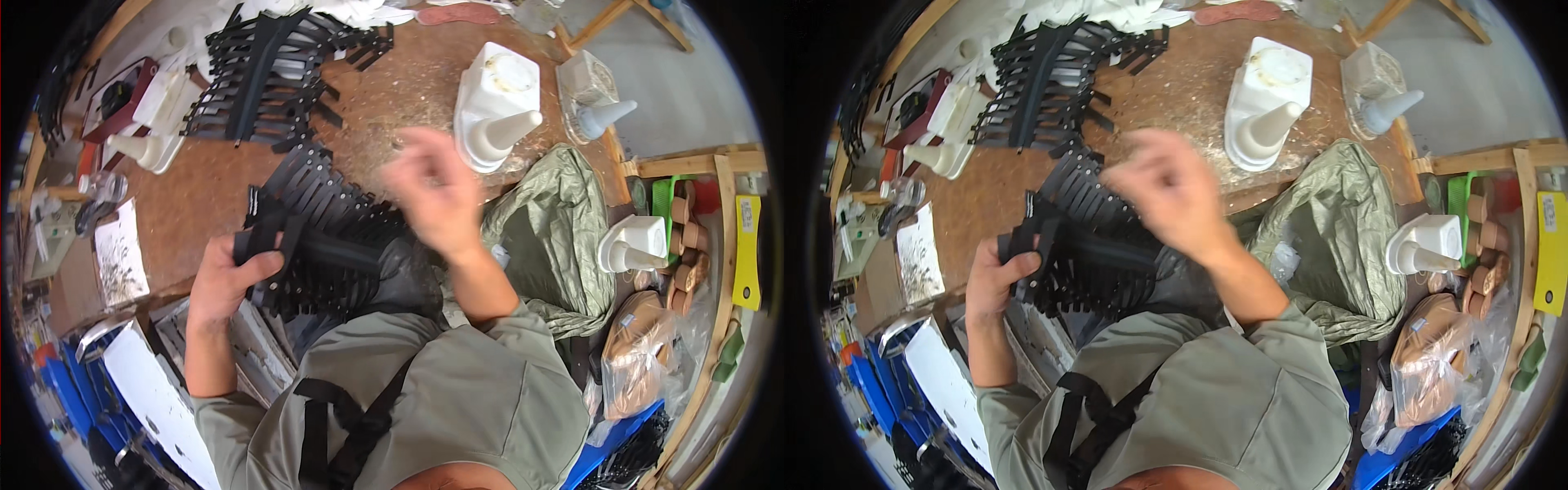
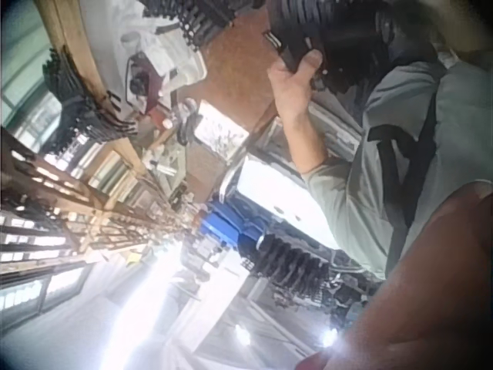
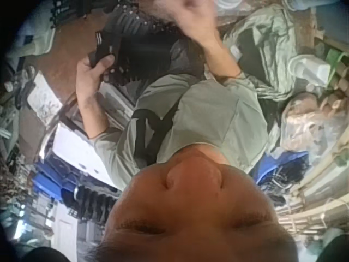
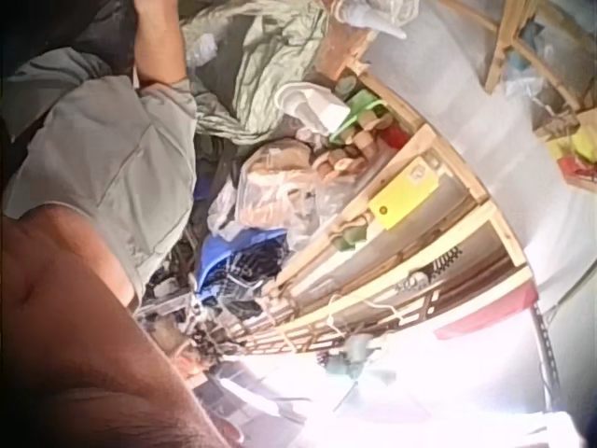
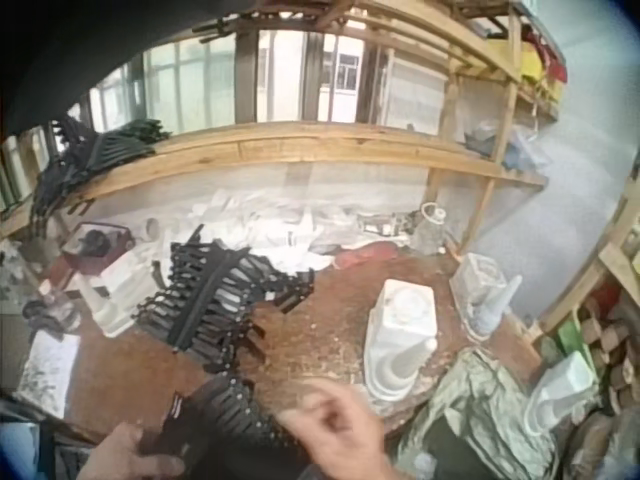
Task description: Preparing and cleaning black plastic shoe components using a yellow tool or sponge.
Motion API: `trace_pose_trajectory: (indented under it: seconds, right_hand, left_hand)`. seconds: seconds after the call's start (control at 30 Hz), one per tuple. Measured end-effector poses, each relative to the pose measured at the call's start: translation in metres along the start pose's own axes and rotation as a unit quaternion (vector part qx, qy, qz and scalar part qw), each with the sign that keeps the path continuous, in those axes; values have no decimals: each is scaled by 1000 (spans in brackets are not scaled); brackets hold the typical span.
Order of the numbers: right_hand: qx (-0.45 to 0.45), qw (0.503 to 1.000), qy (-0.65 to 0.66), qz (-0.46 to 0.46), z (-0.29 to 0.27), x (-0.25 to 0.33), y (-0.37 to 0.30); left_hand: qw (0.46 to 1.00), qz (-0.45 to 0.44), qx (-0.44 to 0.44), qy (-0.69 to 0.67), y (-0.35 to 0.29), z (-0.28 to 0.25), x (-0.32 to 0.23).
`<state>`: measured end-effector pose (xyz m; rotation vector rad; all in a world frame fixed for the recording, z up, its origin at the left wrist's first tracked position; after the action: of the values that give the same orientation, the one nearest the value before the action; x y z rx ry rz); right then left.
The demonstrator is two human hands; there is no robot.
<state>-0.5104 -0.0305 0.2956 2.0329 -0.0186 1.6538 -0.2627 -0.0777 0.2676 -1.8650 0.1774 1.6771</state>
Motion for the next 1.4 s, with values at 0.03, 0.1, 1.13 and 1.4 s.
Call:
trace_pose_trajectory:
  seconds: [0.03, 0.1, 1.13, 1.4]
  right_hand:
    - [-144, 989, -7, 32, -48, -15, -3]
    - [-290, 926, -243, -2, -127, -28, -2]
    - [-245, 841, -455, 161, -284, -183, 23]
    - [-90, 985, -39, 140, -75, -36, -30]
  left_hand:
    - [1000, 3, 6, -1, 0, -2, -1]
    - [999, -26, -5, -45, -4, -11, 5]
    - [999, -16, -26, -20, -6, -5, 3]
    - [998, -28, 47, -41, -4, 14, 3]
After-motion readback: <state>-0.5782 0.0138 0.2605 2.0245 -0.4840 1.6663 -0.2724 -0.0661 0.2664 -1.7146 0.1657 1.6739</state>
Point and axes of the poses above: each hand's wrist, its own y-axis towards the middle knuckle, its own z-axis out of the palm, x = y × z, the point moved 8 cm from there along y, towards the middle knuckle, and after that the axes turned 4 degrees about -y, right-handed, at the moved point
